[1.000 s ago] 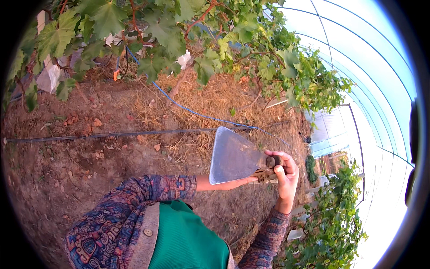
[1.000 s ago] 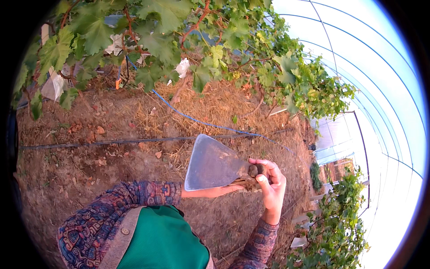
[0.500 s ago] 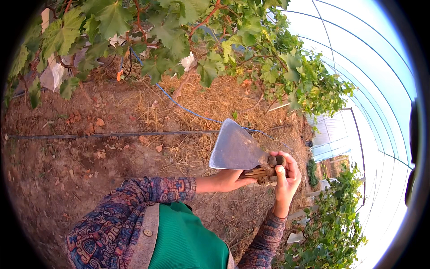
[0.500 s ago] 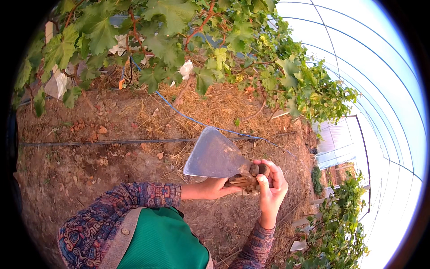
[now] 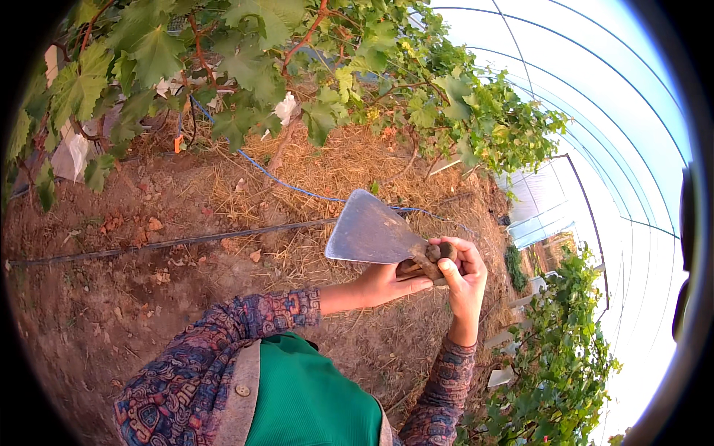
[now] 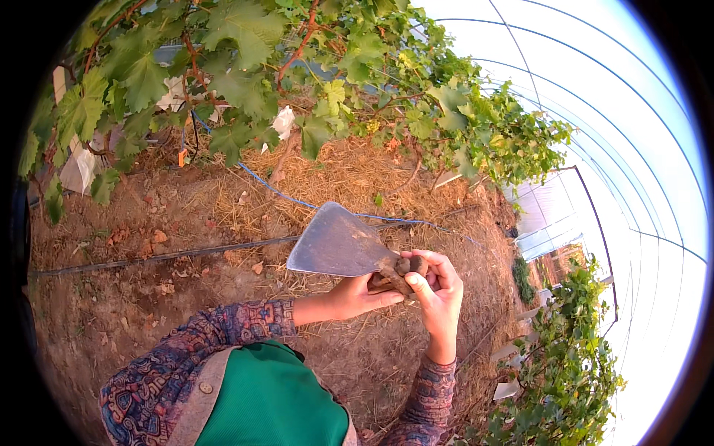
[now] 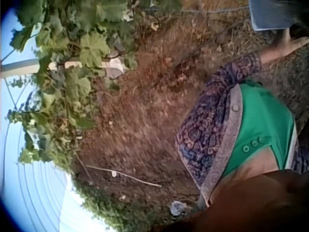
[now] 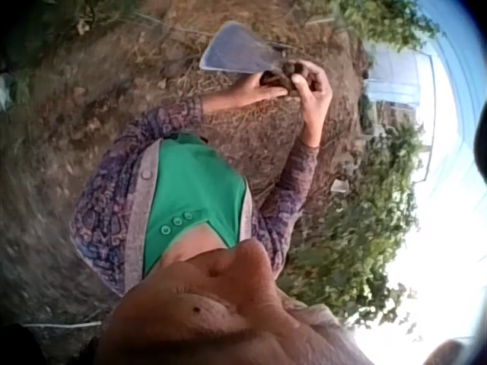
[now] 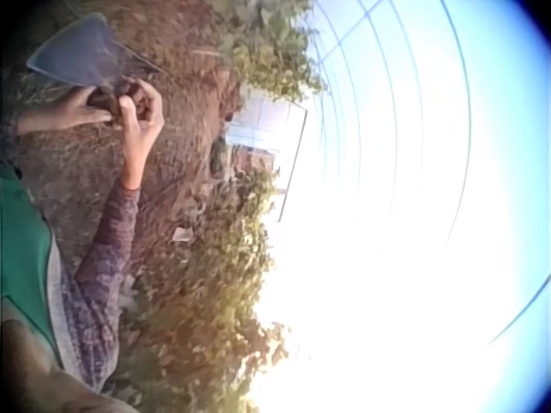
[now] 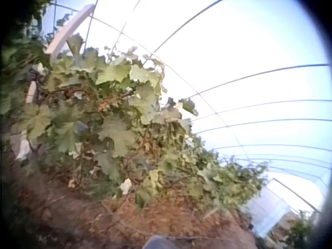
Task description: The person repairs a hoe by removing a frayed rope from the handle, cutting it with a knife, and then wrapping a new red rope around the handle to secure it. The task is performed inside a greenhouse with grapevines and straw mulch visible.
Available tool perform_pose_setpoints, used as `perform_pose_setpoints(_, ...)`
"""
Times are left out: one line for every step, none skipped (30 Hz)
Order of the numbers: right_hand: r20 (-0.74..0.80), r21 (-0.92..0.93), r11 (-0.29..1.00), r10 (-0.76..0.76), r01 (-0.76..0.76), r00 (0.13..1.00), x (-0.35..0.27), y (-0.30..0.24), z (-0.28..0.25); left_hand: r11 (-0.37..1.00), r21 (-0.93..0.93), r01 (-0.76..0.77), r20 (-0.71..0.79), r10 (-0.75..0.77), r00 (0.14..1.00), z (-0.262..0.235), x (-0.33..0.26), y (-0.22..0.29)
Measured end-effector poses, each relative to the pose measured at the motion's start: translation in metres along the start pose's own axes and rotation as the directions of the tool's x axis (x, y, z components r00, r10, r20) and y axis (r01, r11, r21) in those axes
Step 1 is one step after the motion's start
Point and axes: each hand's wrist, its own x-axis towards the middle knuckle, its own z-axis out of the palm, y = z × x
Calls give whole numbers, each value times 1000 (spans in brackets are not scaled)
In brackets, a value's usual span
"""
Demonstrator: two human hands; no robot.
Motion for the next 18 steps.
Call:
perform_pose_setpoints(-7,11,1000,-4,4,1000,-1,-1,2,992,-120,-34,-46,28,999,6,2,2)
perform_pose_setpoints(-22,19,1000,-6,6,1000,-3,-1,3,968,-243,-67,-88,47,995,12,5,6)
perform_pose_setpoints(-60,0,1000,-10,10,998,-7,-4,2,962,-269,52,0,-54,999,12,8,15)
perform_pose_setpoints(-82,-64,998,-22,17,996,-10,3,-2,916,-379,132,5,-140,990,15,10,25)
perform_pose_setpoints(-90,-126,991,-48,37,995,-7,9,-3,947,-283,150,22,-150,988,8,11,23)
perform_pose_setpoints(-92,-180,982,-73,56,993,-3,6,0,969,-185,165,40,-160,986,2,11,19)
perform_pose_setpoints(-101,-239,969,-96,70,990,-2,2,1,948,-268,170,24,-170,985,3,11,20)
perform_pose_setpoints(-98,-299,951,-110,76,989,-2,-5,3,922,-343,182,9,-190,982,5,10,22)
perform_pose_setpoints(-118,-319,947,-81,39,990,-5,-7,3,905,-383,186,26,-191,981,5,9,24)
perform_pose_setpoints(-123,-342,940,-58,12,991,-8,-12,2,885,-423,192,41,-193,980,7,10,25)
perform_pose_setpoints(-107,-299,954,-28,-5,994,-7,-13,2,904,-395,162,21,-167,986,5,10,23)
perform_pose_setpoints(-88,-255,967,-2,-21,996,-7,-14,1,909,-386,157,0,-171,985,7,10,24)
perform_pose_setpoints(-82,-139,989,45,-57,996,-7,-17,3,913,-378,152,-22,-173,985,8,10,26)
perform_pose_setpoints(-89,-107,993,41,-51,995,-9,-13,4,917,-371,149,-46,-178,983,10,10,32)
perform_pose_setpoints(-95,-74,996,36,-43,995,-10,-7,3,928,-353,121,-39,-144,989,11,11,38)
perform_pose_setpoints(-100,-41,999,29,-33,995,-11,-4,1,919,-365,149,-28,-171,985,12,11,35)
perform_pose_setpoints(-128,-215,976,6,-33,992,-13,-14,2,910,-377,173,-26,-197,980,11,12,32)
perform_pose_setpoints(-156,-312,950,-41,-10,987,-15,-18,4,901,-387,195,-24,-222,975,11,12,31)
